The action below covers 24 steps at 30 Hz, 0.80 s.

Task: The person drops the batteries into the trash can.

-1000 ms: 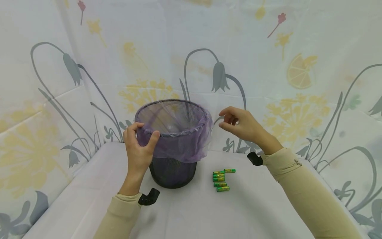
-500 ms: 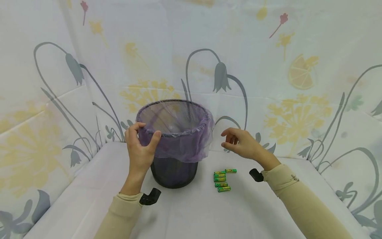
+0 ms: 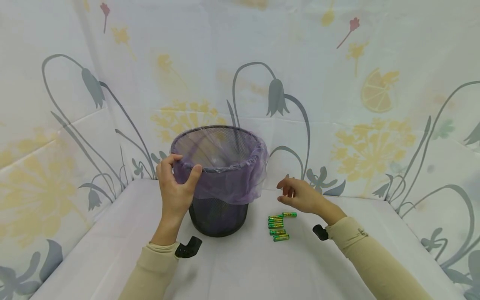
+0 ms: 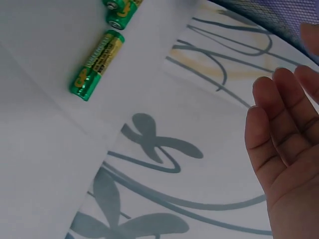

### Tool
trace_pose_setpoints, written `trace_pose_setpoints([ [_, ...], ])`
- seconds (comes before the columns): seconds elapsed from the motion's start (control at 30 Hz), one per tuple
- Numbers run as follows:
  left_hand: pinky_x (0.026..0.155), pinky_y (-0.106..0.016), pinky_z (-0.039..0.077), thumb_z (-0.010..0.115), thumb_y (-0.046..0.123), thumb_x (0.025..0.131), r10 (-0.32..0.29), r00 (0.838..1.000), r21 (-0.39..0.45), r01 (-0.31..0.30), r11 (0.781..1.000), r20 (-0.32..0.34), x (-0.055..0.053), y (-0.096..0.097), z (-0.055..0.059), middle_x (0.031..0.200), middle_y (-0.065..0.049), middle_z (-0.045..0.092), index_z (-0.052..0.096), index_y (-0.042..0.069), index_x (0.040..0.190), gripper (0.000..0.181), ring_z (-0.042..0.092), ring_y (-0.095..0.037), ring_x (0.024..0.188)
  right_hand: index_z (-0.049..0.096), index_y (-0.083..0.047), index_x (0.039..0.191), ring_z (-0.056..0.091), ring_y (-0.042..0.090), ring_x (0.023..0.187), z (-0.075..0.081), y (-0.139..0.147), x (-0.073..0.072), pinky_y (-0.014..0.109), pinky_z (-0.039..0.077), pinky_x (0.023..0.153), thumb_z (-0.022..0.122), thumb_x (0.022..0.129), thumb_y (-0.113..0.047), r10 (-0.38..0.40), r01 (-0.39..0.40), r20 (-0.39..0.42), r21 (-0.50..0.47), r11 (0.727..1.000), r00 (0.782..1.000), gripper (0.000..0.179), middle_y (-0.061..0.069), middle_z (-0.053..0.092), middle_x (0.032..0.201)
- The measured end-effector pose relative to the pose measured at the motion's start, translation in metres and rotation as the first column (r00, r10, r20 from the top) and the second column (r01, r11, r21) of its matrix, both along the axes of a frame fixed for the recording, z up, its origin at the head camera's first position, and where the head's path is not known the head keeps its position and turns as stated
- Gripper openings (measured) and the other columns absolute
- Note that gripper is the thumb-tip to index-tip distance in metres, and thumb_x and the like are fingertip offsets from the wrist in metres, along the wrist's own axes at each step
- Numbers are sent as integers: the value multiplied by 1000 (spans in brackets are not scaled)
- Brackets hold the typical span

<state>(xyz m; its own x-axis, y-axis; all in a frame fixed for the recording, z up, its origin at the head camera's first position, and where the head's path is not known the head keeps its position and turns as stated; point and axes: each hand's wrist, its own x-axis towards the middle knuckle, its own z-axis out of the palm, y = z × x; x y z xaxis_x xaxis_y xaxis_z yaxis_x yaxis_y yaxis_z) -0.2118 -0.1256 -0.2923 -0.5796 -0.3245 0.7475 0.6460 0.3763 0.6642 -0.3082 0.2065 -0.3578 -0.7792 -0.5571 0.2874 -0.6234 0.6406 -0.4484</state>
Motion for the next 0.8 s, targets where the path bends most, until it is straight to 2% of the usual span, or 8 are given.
trace_pose_setpoints([
  [0.43,95,-49,26,68,8,79,-4,1000,0,3,1000,6,-1,-1,0,111,-29,38,47,-10,114,45,35,-34,107,61,-12,105,53,9,71,-34,11,-11,27,46,62,72,84,-18,14,-14,30,20,1000,999,24,-5,56,82],
  [0.8,94,-49,27,69,7,79,-1,1000,-8,1,1000,0,-1,-1,-1,110,-29,38,46,-11,115,46,35,-35,106,63,-2,106,53,13,75,-50,19,-14,29,46,66,73,83,-15,-11,6,106,52,999,994,28,-2,56,83],
])
